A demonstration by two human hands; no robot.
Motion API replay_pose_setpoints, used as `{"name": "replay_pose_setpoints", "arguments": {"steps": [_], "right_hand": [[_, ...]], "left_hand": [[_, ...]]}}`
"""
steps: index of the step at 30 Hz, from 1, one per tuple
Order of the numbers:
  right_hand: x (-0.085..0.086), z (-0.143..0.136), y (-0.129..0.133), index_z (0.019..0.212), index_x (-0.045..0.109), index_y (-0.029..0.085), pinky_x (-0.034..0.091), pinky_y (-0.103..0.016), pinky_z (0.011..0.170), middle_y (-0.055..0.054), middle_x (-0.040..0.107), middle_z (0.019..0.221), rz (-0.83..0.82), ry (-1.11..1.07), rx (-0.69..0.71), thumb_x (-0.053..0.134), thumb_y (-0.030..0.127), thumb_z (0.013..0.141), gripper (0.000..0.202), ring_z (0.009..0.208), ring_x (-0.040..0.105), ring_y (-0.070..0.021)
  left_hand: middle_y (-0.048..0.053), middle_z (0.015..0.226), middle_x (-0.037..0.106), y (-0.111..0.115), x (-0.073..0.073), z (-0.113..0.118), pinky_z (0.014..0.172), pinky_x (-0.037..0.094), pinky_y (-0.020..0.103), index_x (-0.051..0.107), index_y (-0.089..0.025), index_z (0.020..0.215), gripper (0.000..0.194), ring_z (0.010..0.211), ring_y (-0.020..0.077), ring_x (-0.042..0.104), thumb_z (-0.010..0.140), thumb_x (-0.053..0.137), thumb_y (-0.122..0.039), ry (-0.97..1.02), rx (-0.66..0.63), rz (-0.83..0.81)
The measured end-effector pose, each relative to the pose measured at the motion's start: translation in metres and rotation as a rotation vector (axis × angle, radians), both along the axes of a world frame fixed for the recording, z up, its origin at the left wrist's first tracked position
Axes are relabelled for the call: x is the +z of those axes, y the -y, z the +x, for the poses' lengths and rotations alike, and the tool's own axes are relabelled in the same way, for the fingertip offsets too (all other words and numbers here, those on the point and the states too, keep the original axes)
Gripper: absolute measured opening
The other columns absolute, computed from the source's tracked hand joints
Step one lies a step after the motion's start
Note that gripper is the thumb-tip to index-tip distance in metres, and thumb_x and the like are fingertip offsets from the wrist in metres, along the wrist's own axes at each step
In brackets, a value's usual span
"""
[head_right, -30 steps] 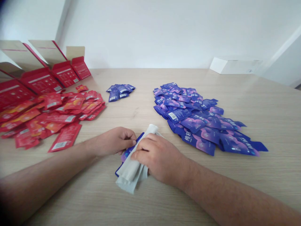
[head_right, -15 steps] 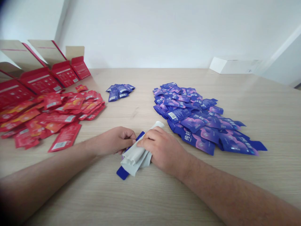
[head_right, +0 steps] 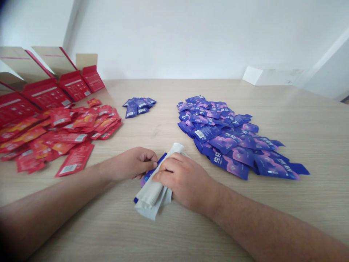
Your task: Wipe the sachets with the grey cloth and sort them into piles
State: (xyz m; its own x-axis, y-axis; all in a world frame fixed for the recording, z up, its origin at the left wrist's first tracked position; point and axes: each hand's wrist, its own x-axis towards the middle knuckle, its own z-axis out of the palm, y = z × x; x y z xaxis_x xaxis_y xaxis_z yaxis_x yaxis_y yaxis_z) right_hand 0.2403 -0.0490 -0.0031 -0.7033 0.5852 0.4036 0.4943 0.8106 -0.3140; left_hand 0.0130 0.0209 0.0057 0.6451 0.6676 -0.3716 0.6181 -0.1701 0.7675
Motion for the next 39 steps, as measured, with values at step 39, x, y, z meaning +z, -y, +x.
{"name": "replay_pose_setpoints", "arguments": {"steps": [39], "right_hand": [[0.0003,-0.0010,0.0023,0.112,0.072,0.019,0.049,-0.038,0.090,-0.008,0.068,0.104,0.016,0.034,0.027,0.062,0.022,0.097,0.019,0.100,0.057,-0.0233]], "left_hand": [[-0.003,0.058,0.061,-0.0001,0.0011,0.0014,0.045,0.036,0.019,0.065,-0.020,0.084,0.023,0.049,0.0103,0.055,0.090,0.052,-0.037,-0.026,0.000,0.026]]}}
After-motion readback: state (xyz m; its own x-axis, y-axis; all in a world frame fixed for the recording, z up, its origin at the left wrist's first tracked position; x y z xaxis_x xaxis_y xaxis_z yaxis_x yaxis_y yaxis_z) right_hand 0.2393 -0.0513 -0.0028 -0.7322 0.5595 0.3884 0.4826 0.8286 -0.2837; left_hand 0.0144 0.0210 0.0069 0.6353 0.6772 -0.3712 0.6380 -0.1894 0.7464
